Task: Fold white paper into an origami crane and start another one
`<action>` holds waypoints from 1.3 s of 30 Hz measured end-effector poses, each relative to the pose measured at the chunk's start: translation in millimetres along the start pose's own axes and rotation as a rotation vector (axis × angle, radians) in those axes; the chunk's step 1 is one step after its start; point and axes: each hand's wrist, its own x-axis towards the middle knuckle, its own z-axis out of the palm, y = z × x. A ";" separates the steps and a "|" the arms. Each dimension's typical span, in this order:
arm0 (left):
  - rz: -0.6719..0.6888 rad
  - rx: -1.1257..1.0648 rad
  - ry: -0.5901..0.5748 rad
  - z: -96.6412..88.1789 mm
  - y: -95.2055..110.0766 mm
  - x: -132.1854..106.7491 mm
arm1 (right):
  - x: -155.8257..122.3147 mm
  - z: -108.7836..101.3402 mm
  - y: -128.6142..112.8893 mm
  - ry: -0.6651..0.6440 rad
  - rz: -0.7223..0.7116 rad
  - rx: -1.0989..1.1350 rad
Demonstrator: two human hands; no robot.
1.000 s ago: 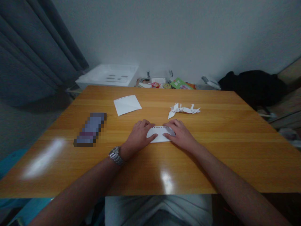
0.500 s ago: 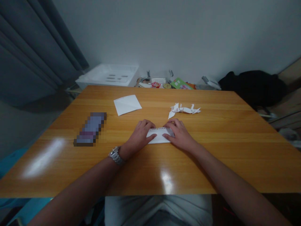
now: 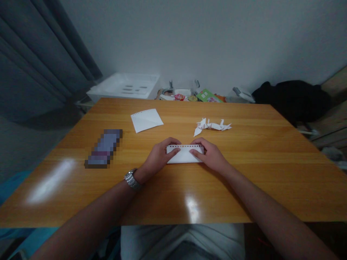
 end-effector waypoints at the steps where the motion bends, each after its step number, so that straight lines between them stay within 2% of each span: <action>1: 0.001 -0.003 0.011 -0.3 0.7 0.3 | 0.0 0.0 -0.1 0.016 0.007 0.011; 9: -0.053 -0.013 0.045 -2.9 9.2 0.3 | -0.6 -0.5 -1.6 0.099 0.004 0.047; 39: -0.087 -0.098 0.043 -4.7 12.7 -0.4 | -3.4 -2.4 -2.8 0.074 -0.007 0.043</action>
